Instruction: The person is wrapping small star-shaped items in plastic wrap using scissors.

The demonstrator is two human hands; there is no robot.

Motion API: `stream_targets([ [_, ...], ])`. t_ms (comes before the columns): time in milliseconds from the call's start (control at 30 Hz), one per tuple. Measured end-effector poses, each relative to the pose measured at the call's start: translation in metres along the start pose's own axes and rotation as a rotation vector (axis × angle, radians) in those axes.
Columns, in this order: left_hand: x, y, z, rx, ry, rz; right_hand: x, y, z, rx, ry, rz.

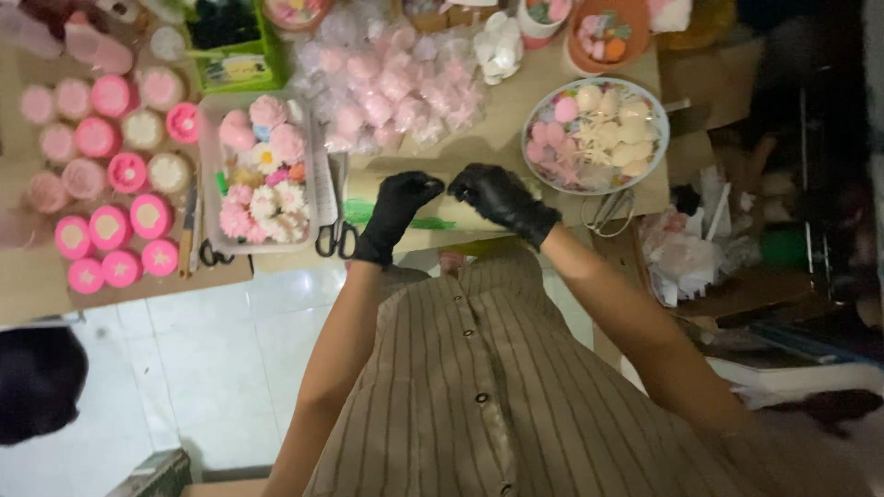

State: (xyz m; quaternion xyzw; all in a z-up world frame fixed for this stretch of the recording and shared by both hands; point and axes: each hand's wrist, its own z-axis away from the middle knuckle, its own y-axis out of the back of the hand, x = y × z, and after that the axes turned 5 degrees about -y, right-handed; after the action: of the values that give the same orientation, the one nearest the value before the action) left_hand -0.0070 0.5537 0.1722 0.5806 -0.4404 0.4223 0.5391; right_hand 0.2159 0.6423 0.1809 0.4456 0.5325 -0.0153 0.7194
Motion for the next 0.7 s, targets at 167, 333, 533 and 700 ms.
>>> stream_targets([
  [167,0.011,0.002,0.016,-0.04,0.108,0.107,-0.031,-0.003,0.025,0.141,-0.066,0.134],
  [333,0.024,0.009,0.017,-0.055,0.097,0.108,-0.025,-0.021,0.031,0.227,-0.113,0.069],
  [533,0.037,0.018,-0.006,-0.105,-0.027,-0.16,-0.03,0.014,0.022,0.118,-0.048,-0.131],
  [700,0.044,0.021,-0.014,-0.029,0.067,-0.066,0.013,0.031,0.033,0.1,-0.07,0.138],
])
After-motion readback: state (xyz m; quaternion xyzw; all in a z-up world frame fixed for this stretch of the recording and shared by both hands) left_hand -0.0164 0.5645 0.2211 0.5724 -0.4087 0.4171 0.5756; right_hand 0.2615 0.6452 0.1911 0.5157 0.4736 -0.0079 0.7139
